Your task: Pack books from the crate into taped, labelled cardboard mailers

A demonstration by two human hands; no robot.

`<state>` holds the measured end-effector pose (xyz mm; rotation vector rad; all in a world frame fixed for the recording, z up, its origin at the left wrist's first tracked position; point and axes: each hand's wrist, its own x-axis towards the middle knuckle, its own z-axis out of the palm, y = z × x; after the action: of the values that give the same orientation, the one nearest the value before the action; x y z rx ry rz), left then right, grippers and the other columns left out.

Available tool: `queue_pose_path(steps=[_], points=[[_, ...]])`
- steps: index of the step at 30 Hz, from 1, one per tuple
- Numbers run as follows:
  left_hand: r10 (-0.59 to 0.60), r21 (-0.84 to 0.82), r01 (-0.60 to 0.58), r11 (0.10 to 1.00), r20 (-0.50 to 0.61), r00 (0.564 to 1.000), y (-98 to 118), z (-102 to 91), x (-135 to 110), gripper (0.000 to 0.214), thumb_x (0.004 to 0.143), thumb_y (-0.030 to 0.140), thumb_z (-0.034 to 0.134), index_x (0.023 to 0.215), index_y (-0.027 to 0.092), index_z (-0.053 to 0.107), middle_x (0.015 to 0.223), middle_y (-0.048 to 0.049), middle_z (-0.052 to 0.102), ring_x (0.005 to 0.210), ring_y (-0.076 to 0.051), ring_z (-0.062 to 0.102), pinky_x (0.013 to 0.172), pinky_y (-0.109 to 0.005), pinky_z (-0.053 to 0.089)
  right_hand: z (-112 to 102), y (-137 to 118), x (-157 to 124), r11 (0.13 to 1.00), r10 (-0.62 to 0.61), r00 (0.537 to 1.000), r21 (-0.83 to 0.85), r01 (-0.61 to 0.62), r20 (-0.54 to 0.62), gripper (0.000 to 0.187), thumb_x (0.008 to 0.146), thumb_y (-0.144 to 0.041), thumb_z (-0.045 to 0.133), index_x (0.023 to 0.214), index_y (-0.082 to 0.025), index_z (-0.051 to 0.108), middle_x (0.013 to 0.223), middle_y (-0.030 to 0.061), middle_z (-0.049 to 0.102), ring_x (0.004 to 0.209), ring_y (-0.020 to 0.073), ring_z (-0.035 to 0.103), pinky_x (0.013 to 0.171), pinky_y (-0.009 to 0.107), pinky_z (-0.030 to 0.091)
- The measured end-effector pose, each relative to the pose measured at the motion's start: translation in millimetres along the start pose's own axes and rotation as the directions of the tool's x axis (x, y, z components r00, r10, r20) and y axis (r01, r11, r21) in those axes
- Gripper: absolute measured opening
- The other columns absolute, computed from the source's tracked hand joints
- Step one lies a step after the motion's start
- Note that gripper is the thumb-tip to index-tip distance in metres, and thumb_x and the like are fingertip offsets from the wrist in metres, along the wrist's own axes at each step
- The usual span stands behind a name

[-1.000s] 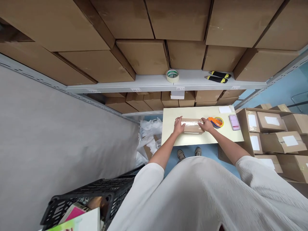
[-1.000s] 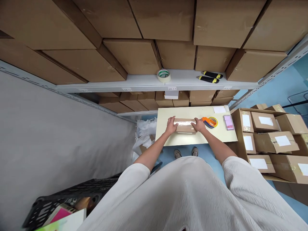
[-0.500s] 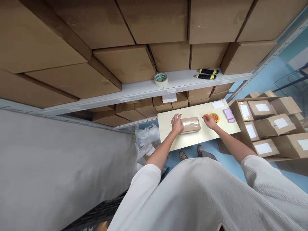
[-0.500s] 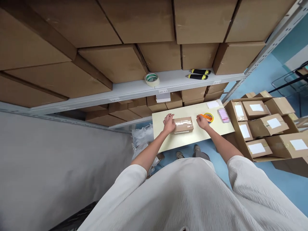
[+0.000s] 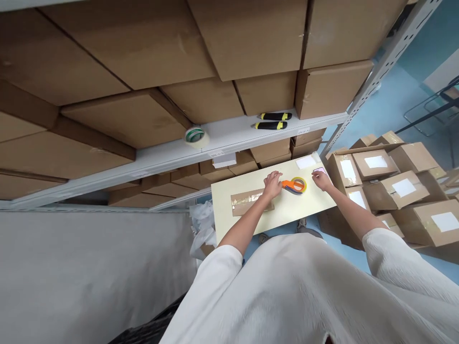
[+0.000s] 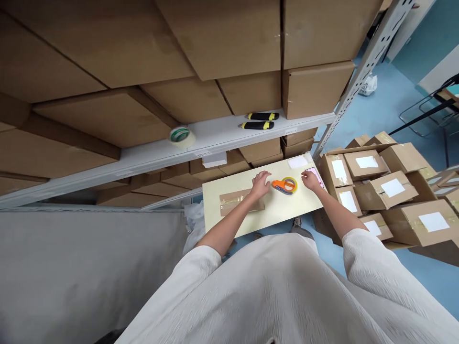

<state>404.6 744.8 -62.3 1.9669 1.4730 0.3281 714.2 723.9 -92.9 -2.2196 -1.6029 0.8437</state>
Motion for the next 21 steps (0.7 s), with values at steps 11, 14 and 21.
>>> queue_pose_path(steps=[11, 14, 21], points=[[-0.147, -0.028, 0.15, 0.988, 0.1, 0.984, 67.4, 67.2, 72.0, 0.043, 0.099, 0.017, 0.052, 0.135, 0.031, 0.07, 0.152, -0.0042, 0.065, 0.146, -0.028, 0.055, 0.126, -0.05, 0.039, -46.6, 62.7, 105.8, 0.988, 0.051, 0.982, -0.155, -0.023, 0.181, 0.045, 0.102, -0.018, 0.049, 0.138, -0.015, 0.076, 0.138, 0.0146, 0.077, 0.127, 0.0279, 0.072, 0.108, 0.033, 0.053], [-0.147, -0.029, 0.151, 0.988, 0.117, 0.982, 77.5, 79.1, 87.3, 0.042, 0.1, 0.017, 0.051, 0.135, 0.03, 0.071, 0.152, -0.0041, 0.065, 0.146, -0.028, 0.055, 0.127, -0.05, 0.038, -47.3, 68.4, 132.1, 0.985, 0.059, 0.979, -0.172, -0.024, 0.196, 0.041, 0.104, -0.019, 0.05, 0.134, -0.015, 0.077, 0.136, 0.016, 0.077, 0.13, 0.0302, 0.07, 0.11, 0.034, 0.052], [-0.132, -0.074, 0.14, 0.987, 0.106, 0.986, 88.2, 97.0, 108.2, 0.04, 0.102, 0.018, 0.051, 0.134, 0.029, 0.071, 0.149, -0.0051, 0.067, 0.144, -0.028, 0.057, 0.125, -0.049, 0.041, -29.0, 64.4, 178.4, 0.97, 0.025, 0.991, -0.242, 0.009, 0.135, 0.04, 0.106, -0.031, 0.061, 0.14, -0.01, 0.069, 0.13, 0.026, 0.075, 0.124, 0.035, 0.071, 0.106, 0.04, 0.053]])
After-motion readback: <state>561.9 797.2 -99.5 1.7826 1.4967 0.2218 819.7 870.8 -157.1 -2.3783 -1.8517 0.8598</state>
